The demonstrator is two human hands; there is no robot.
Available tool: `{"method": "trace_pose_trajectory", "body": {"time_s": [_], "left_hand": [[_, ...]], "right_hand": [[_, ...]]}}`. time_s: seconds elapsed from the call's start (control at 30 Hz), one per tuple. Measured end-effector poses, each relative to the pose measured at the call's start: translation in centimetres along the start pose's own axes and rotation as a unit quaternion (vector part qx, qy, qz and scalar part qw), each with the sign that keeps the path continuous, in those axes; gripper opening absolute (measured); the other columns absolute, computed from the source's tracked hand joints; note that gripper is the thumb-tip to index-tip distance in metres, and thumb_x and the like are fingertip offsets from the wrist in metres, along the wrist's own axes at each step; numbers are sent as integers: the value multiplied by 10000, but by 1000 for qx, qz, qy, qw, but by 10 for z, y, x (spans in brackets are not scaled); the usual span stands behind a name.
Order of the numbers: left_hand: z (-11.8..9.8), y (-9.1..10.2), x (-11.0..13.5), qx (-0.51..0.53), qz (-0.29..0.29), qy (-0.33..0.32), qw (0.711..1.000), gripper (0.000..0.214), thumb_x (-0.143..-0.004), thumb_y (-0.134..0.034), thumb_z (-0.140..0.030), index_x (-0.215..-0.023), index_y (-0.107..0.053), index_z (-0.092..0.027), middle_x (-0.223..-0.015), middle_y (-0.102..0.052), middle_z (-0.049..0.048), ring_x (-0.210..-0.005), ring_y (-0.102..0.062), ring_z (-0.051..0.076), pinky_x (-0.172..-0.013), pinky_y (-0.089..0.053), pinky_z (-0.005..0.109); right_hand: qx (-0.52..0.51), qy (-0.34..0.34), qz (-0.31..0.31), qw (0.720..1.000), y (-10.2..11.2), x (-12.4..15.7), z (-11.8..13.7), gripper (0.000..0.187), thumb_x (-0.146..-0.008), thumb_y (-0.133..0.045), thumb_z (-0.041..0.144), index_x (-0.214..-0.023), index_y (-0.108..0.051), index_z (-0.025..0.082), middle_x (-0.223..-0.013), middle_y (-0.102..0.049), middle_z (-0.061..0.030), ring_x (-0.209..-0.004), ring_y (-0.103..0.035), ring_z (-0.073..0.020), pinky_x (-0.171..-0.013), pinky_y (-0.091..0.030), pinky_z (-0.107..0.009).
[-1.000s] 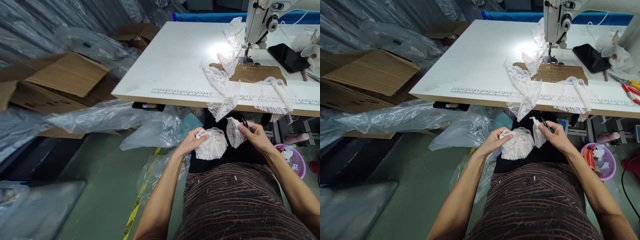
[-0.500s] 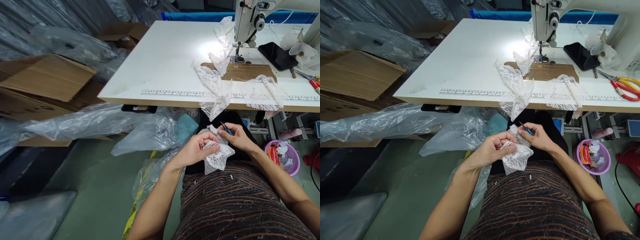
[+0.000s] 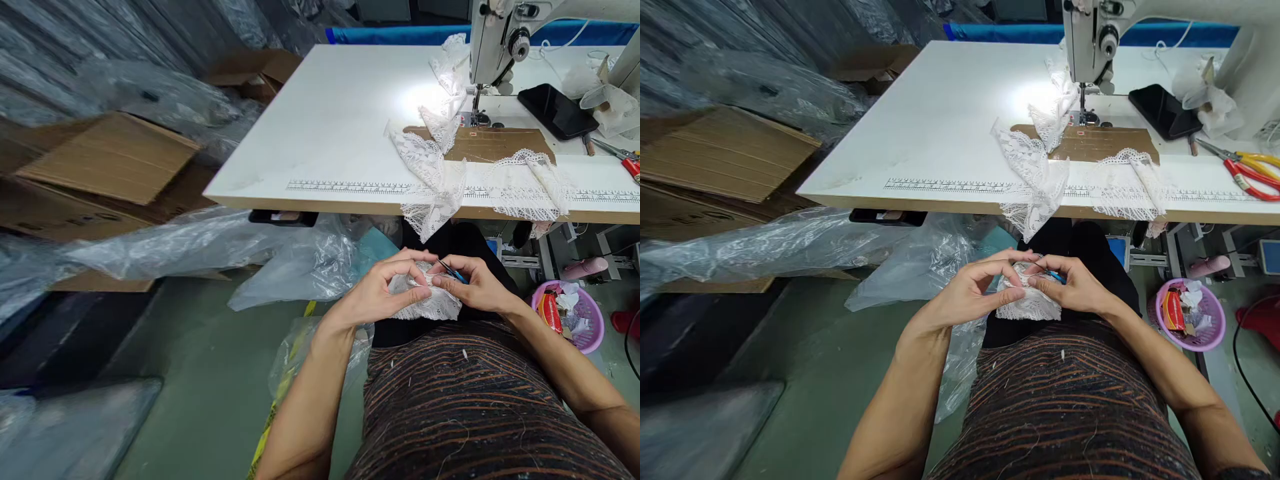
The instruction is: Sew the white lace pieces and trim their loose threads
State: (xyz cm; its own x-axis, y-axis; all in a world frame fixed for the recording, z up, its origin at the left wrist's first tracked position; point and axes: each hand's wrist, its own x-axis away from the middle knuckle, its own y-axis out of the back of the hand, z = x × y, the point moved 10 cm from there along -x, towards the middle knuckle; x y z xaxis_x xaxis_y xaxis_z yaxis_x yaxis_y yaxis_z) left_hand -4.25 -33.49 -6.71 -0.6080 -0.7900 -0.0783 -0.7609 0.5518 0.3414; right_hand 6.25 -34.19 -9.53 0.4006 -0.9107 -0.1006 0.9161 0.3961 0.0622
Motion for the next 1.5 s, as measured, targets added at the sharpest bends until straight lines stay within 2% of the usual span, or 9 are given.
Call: {"method": "trace_pose_trajectory", "body": {"time_s": [0.07,0.13,0.3,0.43,0.63,1.0,1.13,1.3,1.5], "left_hand": [[7,-1,-2,17,-4,13,1000,227,-830,-736,-400,-775,-693,-184,-961,-719,81,-947,-652,216,-943,-483,393],[16,0,-2,30,-17,40,999,246,-830,-729,-412,-776,-693,-175,-816,-698,48,-810,-635,180,-818,-499,331],[26,4,1,74,-60,97,991,363,-741,-786,-497,-728,-678,-151,-726,-660,27,-664,-564,134,-632,-460,252],[33,7,2,104,-85,129,983,397,-665,-839,-500,-704,-671,-143,-698,-637,19,-620,-528,113,-560,-425,217],[34,13,5,139,-111,120,977,392,-656,-851,-493,-695,-682,-142,-766,-674,47,-670,-572,127,-579,-458,220],[24,11,-1,148,-101,89,980,381,-656,-857,-406,-643,-571,-154,-795,-637,30,-730,-586,123,-641,-483,224],[30,13,-2,126,-115,120,978,390,-669,-841,-421,-803,-575,-168,-786,-660,12,-646,-577,101,-584,-459,204],[32,14,0,126,-119,120,978,481,-688,-832,-379,-1027,-557,-177,-804,-711,14,-699,-646,142,-642,-493,237],[29,18,0,60,-132,94,985,401,-717,-811,-315,-1045,-630,-169,-814,-717,12,-797,-661,155,-779,-498,269]], "right_hand": [[15,20,-8,1000,1,2,6,219,-866,-648,409,-889,-659,192,-868,-672,-27,-808,-583,-148,-767,-472,-289],[36,36,-16,999,3,4,11,178,-881,-623,374,-904,-637,198,-881,-663,-28,-811,-579,-146,-765,-474,-284],[79,29,-11,996,-1,8,9,174,-876,-579,370,-868,-615,200,-804,-625,-15,-722,-539,-135,-665,-448,-262],[93,27,-54,994,1,9,4,222,-836,-636,409,-793,-586,198,-741,-571,-3,-660,-479,-127,-626,-412,-267],[61,-27,-103,992,7,11,-8,341,-858,-600,520,-742,-593,199,-654,-536,0,-609,-442,-127,-567,-387,-270],[10,-40,-146,988,10,11,-11,300,-747,-662,463,-639,-533,213,-642,-556,-1,-619,-464,-134,-584,-410,-280],[-3,-41,-157,987,11,12,-11,338,-727,-699,489,-644,-517,217,-666,-582,0,-622,-481,-134,-592,-431,-279],[1,-26,-163,986,15,12,-11,349,-727,-717,497,-650,-521,219,-701,-600,-10,-658,-510,-145,-639,-448,-295],[-28,-42,-153,987,16,11,-21,327,-741,-700,473,-663,-523,210,-699,-595,-6,-620,-471,-125,-599,-407,-276]]}}
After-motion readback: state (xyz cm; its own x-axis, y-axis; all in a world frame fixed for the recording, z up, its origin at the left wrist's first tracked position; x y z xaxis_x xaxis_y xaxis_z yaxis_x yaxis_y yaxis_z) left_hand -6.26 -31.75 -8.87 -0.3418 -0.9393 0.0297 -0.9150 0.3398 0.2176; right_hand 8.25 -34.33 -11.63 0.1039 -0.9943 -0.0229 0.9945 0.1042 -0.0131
